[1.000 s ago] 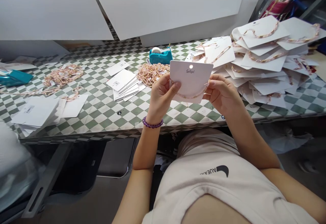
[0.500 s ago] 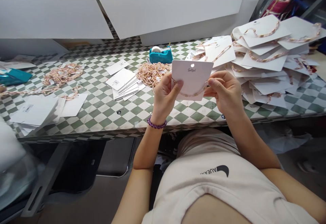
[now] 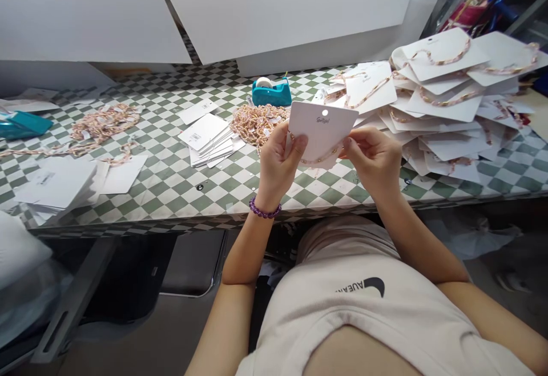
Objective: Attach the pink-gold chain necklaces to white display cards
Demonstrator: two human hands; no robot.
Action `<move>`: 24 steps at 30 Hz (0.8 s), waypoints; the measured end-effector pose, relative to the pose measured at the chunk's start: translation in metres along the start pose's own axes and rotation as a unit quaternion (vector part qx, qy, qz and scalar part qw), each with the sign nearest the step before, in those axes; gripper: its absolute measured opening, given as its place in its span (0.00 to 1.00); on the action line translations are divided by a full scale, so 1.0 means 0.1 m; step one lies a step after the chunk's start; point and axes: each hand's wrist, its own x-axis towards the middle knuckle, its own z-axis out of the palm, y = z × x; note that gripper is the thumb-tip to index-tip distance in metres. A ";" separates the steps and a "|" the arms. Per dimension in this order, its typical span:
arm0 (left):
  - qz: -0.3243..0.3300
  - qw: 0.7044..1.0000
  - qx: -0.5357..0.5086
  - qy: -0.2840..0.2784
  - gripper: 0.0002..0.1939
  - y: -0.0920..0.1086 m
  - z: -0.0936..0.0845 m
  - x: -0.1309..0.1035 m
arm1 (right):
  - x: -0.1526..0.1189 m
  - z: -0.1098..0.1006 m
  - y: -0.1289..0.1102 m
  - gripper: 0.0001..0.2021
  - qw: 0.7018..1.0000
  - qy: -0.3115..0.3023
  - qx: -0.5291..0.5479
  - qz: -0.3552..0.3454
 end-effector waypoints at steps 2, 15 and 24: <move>-0.003 1.000 -0.014 -0.010 0.16 0.00 -0.01 0.01 | 0.03 -0.01 -0.04 0.05 1.000 -0.016 -0.003 0.012; -0.049 0.982 -0.157 -0.098 0.24 0.20 0.14 -0.05 | -0.02 0.01 -0.18 0.58 0.974 -0.141 -0.157 -0.083; -0.167 0.946 -0.277 -0.029 0.24 0.33 0.08 -0.05 | 0.30 -0.28 -0.44 0.55 0.926 -0.247 -0.160 -0.238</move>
